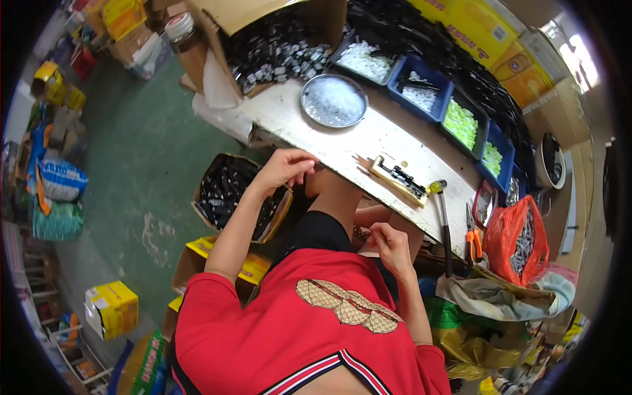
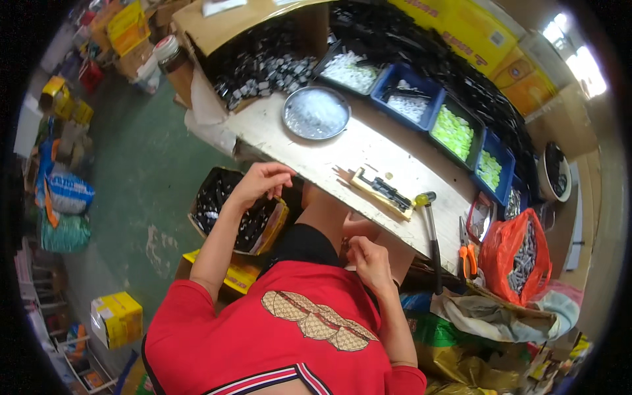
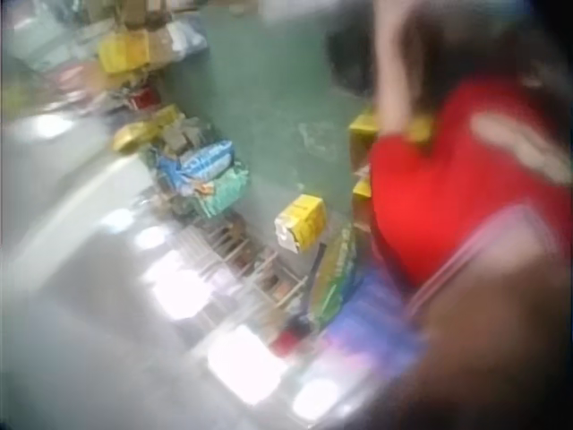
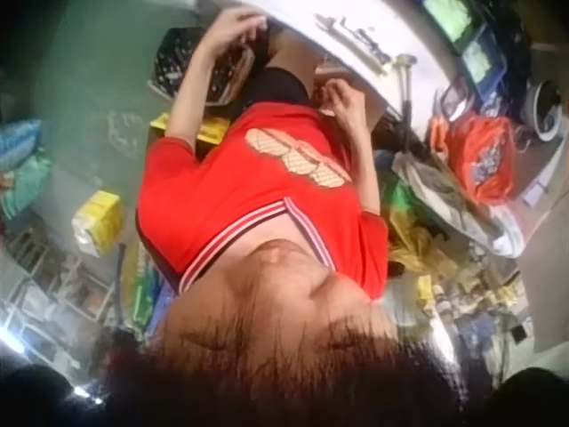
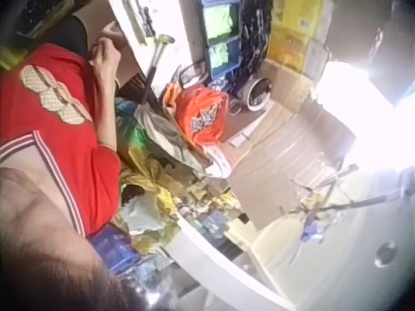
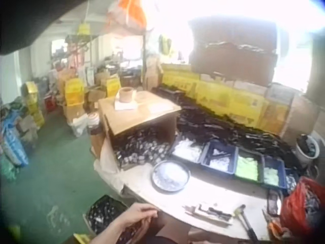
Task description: Manually assembling small toy components using a hammer and pliers at a factory workbench.
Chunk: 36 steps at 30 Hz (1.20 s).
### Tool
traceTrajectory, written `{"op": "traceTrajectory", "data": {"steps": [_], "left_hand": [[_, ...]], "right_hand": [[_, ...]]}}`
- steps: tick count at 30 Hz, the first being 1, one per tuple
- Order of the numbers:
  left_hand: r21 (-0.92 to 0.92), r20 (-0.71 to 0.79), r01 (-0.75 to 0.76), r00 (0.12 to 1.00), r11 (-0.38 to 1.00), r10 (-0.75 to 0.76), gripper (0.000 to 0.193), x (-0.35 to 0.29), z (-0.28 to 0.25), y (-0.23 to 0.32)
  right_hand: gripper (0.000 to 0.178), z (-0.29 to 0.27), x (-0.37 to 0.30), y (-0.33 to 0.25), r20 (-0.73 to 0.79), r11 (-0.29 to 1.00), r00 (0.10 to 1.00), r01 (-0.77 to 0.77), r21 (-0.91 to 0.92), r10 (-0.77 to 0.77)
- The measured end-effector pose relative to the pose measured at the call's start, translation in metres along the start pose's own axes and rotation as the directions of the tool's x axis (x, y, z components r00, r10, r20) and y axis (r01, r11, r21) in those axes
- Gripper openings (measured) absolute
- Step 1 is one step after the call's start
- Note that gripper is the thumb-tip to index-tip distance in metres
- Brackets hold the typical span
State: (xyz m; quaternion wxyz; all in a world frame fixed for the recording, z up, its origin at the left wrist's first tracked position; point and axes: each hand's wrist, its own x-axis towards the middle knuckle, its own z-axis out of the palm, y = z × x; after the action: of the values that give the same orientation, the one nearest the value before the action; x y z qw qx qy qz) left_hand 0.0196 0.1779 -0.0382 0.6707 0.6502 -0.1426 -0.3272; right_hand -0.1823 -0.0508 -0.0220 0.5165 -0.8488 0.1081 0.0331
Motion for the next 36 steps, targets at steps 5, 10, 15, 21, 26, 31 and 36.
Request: {"op": "traceTrajectory", "data": {"steps": [5, 10, 15, 21, 26, 31, 36], "left_hand": [[0.280, -0.065, -0.165, 0.980, 0.946, 0.190, 0.018, 0.079, 0.017, 0.083], [0.737, -0.024, -0.343, 0.848, 0.582, 0.530, 0.017, 0.194, 0.018, 0.118], [0.957, 0.095, -0.204, 0.891, 0.205, 0.443, 0.032, 0.259, 0.037, 0.106], [0.973, 0.153, -0.203, 0.923, 0.109, 0.352, 0.027, 0.301, 0.049, 0.095], [0.977, 0.141, -0.188, 0.924, 0.102, 0.355, 0.021, 0.295, 0.043, 0.115], [0.974, 0.142, -0.208, 0.870, 0.090, 0.471, 0.015, 0.303, 0.043, 0.097], [0.931, 0.178, -0.288, 0.894, 0.223, 0.411, 0.010, 0.294, 0.041, 0.106]], "right_hand": [[0.023, -0.026, -0.002, -0.011, -0.080, 0.986, 0.988, 0.125, -0.110, -0.134], [0.018, -0.058, 0.004, -0.010, -0.117, 0.945, 0.967, 0.187, -0.267, -0.224], [0.015, -0.063, 0.010, -0.004, -0.096, 0.954, 0.983, 0.129, -0.270, -0.160], [0.014, -0.074, 0.022, 0.008, -0.163, 0.955, 0.967, 0.149, -0.256, -0.194], [0.013, -0.091, 0.032, 0.001, -0.179, 0.949, 0.958, 0.172, -0.266, -0.224], [0.016, -0.098, 0.022, 0.011, -0.168, 0.960, 0.967, 0.149, -0.238, -0.192], [0.012, -0.099, 0.017, 0.012, -0.218, 0.970, 0.963, 0.112, -0.217, -0.160]]}}
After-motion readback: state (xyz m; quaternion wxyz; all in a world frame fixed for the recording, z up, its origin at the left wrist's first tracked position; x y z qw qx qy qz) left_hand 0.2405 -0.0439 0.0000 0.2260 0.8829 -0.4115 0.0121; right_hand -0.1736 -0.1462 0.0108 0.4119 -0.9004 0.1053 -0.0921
